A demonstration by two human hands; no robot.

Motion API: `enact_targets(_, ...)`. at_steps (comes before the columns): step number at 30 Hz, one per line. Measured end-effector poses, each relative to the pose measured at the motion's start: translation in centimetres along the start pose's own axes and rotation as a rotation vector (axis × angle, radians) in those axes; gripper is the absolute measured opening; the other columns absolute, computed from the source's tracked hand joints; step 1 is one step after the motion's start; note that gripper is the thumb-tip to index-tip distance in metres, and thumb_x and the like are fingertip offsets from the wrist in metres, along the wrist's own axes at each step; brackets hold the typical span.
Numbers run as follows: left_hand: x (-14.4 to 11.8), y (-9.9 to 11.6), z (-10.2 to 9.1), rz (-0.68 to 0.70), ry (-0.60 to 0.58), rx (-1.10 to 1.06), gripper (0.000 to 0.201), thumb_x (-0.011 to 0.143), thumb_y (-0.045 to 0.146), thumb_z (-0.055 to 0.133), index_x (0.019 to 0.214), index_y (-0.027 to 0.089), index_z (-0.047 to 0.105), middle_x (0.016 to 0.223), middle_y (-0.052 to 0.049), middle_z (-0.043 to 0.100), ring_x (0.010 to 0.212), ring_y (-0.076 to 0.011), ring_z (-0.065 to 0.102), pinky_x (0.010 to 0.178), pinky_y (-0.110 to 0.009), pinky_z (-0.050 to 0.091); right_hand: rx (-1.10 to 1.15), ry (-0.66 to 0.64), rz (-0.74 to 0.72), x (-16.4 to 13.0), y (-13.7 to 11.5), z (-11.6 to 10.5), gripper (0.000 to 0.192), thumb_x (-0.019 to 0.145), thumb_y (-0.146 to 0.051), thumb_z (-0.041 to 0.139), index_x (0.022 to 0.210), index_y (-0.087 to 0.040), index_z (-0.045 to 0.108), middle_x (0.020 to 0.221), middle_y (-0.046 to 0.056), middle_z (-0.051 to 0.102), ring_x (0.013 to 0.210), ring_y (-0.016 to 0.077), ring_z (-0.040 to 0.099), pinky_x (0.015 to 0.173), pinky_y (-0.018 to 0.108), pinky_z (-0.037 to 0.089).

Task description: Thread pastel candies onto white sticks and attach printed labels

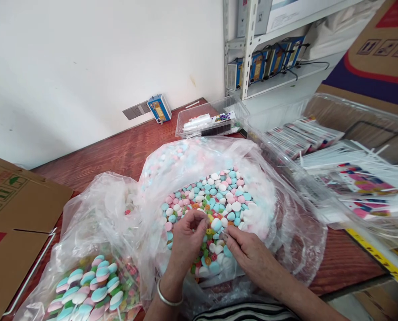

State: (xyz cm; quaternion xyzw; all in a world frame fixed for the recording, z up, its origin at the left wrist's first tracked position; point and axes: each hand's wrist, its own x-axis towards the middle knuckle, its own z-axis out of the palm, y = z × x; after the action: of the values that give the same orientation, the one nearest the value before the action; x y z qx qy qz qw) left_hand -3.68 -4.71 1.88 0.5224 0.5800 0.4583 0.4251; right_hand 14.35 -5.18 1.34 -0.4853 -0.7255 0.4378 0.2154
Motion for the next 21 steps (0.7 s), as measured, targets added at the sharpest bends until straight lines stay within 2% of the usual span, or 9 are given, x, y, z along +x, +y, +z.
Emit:
enact_targets(3,0.2,0.1,0.8,0.066,-0.063,0.092,0.014,0.091,0.030,0.056,0.095,0.019,0.064,0.081,-0.003,0.069,0.072,-0.0146,0.065,0.067,-0.025,0.052,0.082,0.068,-0.011,-0.2,0.5,-0.4,0.025,0.096,-0.029,0.033,0.075,-0.023,0.044,0.068,-0.002,0.054,0.064,0.0164,0.052,0.061,0.027,0.037)
enact_targets(5,1.4,0.4,1.2,0.114,-0.028,0.171,0.018,0.094,0.029,0.051,0.106,0.020,0.061,0.083,-0.003,0.070,0.072,-0.0156,0.066,0.069,-0.028,0.053,0.119,0.119,0.000,-0.4,0.9,-1.1,0.026,0.096,-0.031,0.034,0.074,-0.023,0.045,0.067,-0.002,0.053,0.063,0.0161,0.051,0.060,0.026,0.037)
enact_targets(7,3.4,0.6,1.8,0.217,-0.004,0.351,0.019,0.094,0.026,0.049,0.110,0.022,0.060,0.090,-0.004,0.070,0.078,-0.0175,0.066,0.073,-0.031,0.054,0.144,0.176,0.017,-0.8,1.4,-1.9,0.026,0.095,-0.034,0.036,0.075,-0.023,0.047,0.068,-0.002,0.054,0.064,0.0165,0.052,0.060,0.026,0.039)
enact_targets(11,7.9,0.6,3.5,0.412,-0.152,0.720,0.036,0.087,0.014,0.056,0.122,0.021,0.056,0.123,-0.011,0.061,0.110,-0.0263,0.060,0.090,-0.040,0.052,0.175,0.276,0.060,-1.5,2.2,-3.6,0.026,0.094,-0.038,0.038,0.076,-0.023,0.048,0.066,-0.002,0.053,0.063,0.0168,0.051,0.058,0.026,0.039)
enact_targets(13,9.2,0.3,4.3,0.454,-0.207,0.798,0.041,0.083,0.011,0.059,0.123,0.019,0.055,0.125,-0.013,0.059,0.117,-0.0281,0.056,0.095,-0.042,0.050,0.182,0.306,0.077,-1.8,2.6,-4.0,0.026,0.093,-0.040,0.039,0.076,-0.023,0.048,0.065,-0.002,0.052,0.061,0.0166,0.050,0.056,0.026,0.038)
enact_targets(17,9.7,-0.3,5.0,0.510,-0.234,0.879,0.030,0.085,0.010,0.056,0.113,0.020,0.059,0.110,-0.010,0.064,0.109,-0.0268,0.058,0.090,-0.041,0.052,0.182,0.321,0.094,-2.3,3.3,-4.4,0.027,0.092,-0.040,0.038,0.075,-0.023,0.049,0.064,-0.002,0.051,0.059,0.0163,0.049,0.055,0.026,0.038)
enact_targets(21,9.1,-0.5,5.0,0.481,-0.221,0.877,0.032,0.090,0.013,0.052,0.121,0.020,0.056,0.114,-0.010,0.065,0.104,-0.0251,0.062,0.083,-0.039,0.054,0.169,0.327,0.093,-2.2,3.6,-4.3,0.027,0.092,-0.038,0.038,0.074,-0.022,0.051,0.063,-0.003,0.050,0.059,0.0160,0.049,0.055,0.025,0.037)
